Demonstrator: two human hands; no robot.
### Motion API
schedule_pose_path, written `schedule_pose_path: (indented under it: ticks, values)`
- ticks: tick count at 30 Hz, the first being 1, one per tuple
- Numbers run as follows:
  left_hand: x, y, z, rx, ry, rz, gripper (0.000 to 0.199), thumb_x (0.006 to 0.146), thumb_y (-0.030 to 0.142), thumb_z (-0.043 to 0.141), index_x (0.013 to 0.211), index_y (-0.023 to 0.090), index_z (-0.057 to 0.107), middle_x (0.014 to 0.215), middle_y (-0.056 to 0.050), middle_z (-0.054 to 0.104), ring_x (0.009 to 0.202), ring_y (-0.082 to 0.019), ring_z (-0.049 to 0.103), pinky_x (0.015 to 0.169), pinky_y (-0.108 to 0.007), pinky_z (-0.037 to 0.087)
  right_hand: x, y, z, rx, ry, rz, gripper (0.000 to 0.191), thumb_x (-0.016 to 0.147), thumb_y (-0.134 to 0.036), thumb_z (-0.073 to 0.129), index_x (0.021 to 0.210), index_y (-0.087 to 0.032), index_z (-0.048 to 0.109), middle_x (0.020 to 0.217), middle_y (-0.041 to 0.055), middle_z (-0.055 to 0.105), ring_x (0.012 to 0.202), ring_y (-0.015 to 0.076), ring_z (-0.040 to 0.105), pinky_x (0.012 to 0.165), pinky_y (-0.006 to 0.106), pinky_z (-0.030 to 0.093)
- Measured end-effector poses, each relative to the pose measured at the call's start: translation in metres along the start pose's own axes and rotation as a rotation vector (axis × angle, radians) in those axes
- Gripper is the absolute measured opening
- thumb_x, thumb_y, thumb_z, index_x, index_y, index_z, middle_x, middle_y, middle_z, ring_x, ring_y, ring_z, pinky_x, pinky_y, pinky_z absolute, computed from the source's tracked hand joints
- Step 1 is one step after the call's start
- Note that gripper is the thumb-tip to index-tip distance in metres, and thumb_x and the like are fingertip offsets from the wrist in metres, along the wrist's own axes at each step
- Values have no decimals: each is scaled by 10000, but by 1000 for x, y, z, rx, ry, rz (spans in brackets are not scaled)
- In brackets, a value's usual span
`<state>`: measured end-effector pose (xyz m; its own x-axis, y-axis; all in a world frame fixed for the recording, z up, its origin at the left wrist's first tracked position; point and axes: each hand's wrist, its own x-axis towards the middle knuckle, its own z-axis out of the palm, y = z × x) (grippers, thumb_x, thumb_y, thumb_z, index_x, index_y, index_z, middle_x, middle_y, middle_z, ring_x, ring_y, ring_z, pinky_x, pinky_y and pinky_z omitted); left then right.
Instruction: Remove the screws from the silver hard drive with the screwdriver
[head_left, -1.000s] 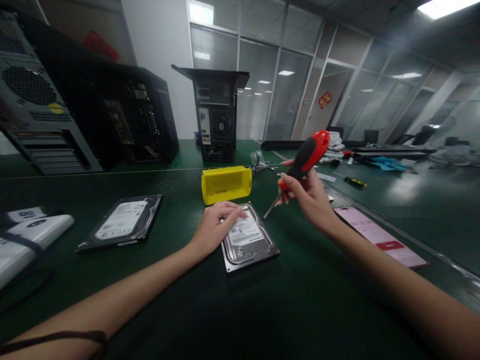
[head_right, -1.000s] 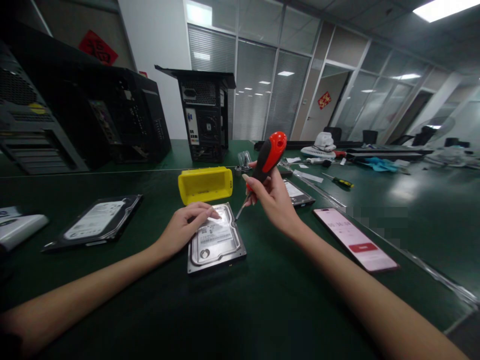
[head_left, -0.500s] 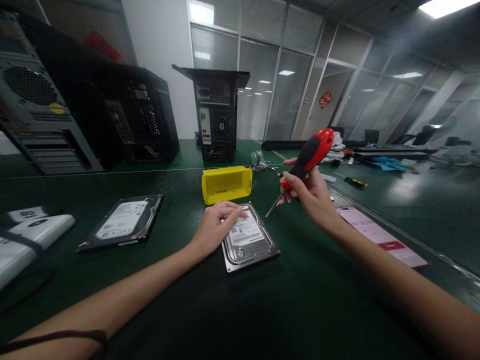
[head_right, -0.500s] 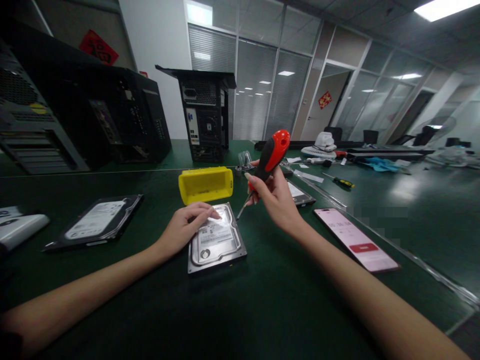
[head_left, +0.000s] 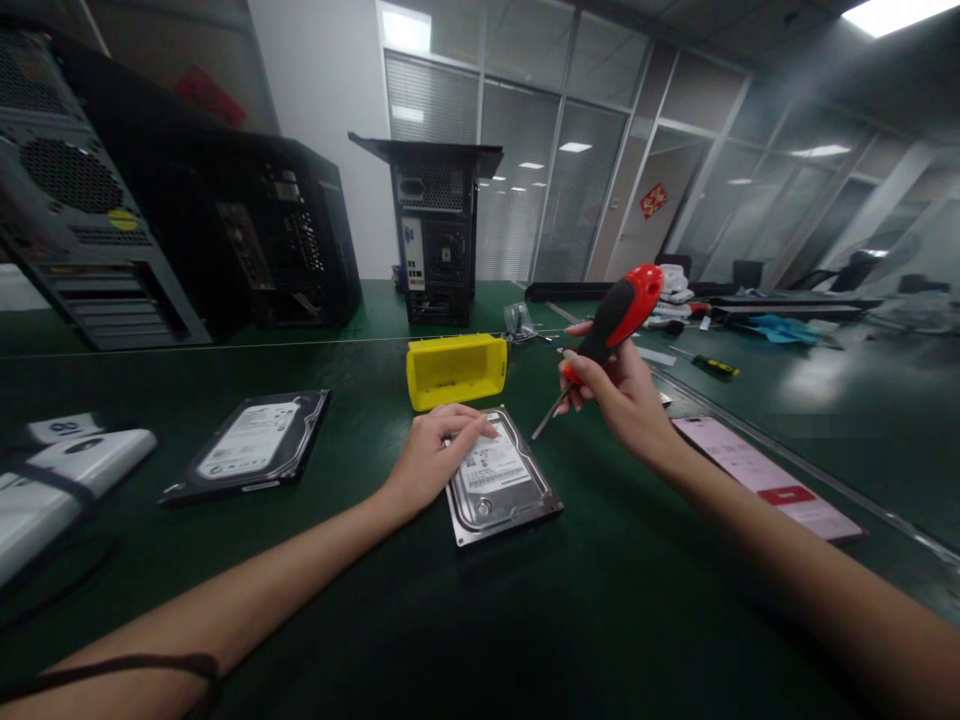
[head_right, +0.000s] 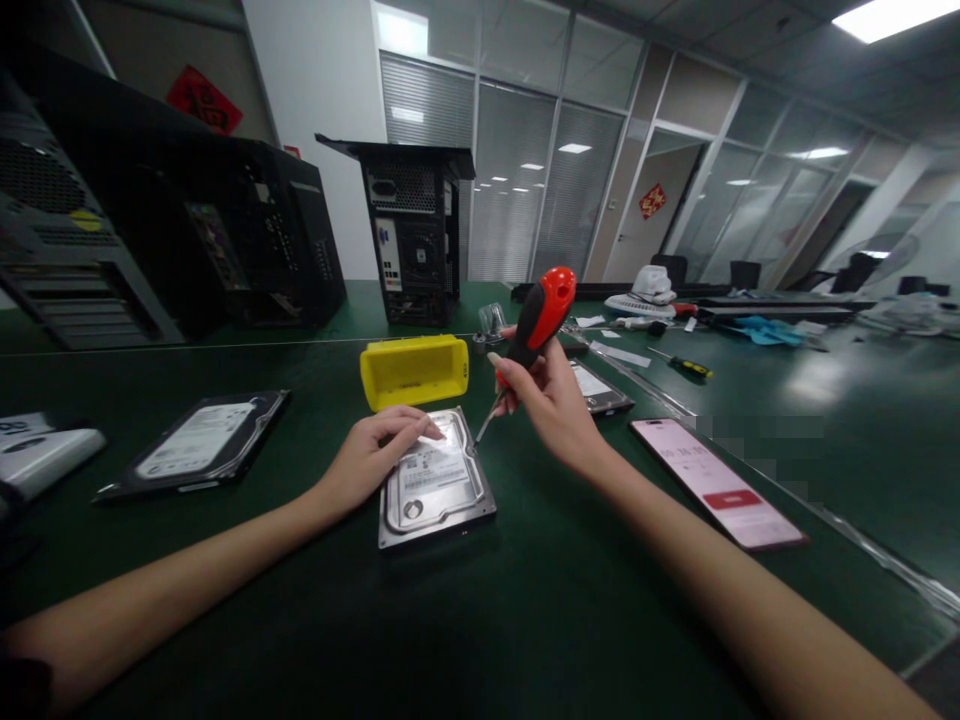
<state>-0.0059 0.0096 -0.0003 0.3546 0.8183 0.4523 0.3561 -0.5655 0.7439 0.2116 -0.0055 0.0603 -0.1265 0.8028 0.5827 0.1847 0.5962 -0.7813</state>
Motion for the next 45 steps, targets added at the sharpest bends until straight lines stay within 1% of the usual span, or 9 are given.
schedule_pose_path:
  ticks: [7, 13, 19, 24, 28, 31, 37, 45]
  values:
    - [0, 1, -1, 19, -5, -4, 258, 897, 268, 486, 853, 218, 735, 994, -48, 661, 959, -213, 596, 840, -351, 454, 1, -2, -2, 12, 13, -12, 388, 859, -316, 564, 1207, -203, 435, 729, -24, 547, 521, 81, 571, 484, 218, 481]
    - [-1, 0, -2, 19, -13, -1, 261, 907, 280, 480, 866, 223, 731, 1013, -47, 654, 973, -211, 590, 848, -353, 450, 0, -1, -3, 7, 4, 6, 418, 859, -343, 564, 1235, -230, 423, 747, -21, 548, 535, 81, 564, 505, 230, 493]
    - [-2, 0, -1, 24, -10, -4, 261, 904, 279, 481, 856, 220, 731, 1009, -45, 658, 974, -216, 591, 835, -352, 452, -1, -1, 0, -9, 6, 5, 381, 848, -363, 575, 1175, -215, 450, 731, -23, 543, 526, 83, 573, 494, 223, 484]
    - [-1, 1, -1, 30, 1, -1, 261, 896, 267, 484, 843, 209, 732, 989, -50, 664, 958, -217, 598, 832, -354, 450, 0, -1, 0, 9, 8, -16, 399, 857, -344, 568, 1216, -221, 443, 727, -22, 546, 527, 83, 569, 488, 222, 486]
    - [-1, 1, -1, 30, 5, 0, 261, 892, 264, 484, 833, 204, 732, 978, -50, 664, 946, -212, 602, 838, -348, 448, 0, 1, -1, 23, 12, -17, 411, 855, -338, 568, 1231, -232, 438, 730, -21, 545, 526, 86, 554, 500, 241, 506]
    - [-1, 2, -1, 29, 8, -2, 261, 892, 271, 485, 828, 213, 731, 983, -47, 665, 952, -212, 599, 834, -343, 450, -1, 1, -1, 9, 9, -10, 412, 855, -353, 565, 1228, -235, 435, 740, -20, 548, 527, 86, 550, 501, 249, 509]
    - [-1, 2, -1, 27, 6, -3, 255, 893, 272, 487, 838, 217, 731, 991, -49, 664, 955, -215, 597, 833, -351, 451, -1, -1, 0, -3, 0, -5, 372, 851, -360, 574, 1173, -219, 452, 731, -20, 553, 524, 87, 569, 486, 230, 485]
    - [-2, -2, -1, 26, 3, 9, 259, 902, 272, 483, 845, 212, 729, 995, -50, 661, 963, -212, 596, 846, -351, 447, 0, -2, -2, -1, 15, -5, 406, 856, -343, 565, 1225, -226, 441, 744, -14, 552, 525, 87, 563, 490, 236, 494]
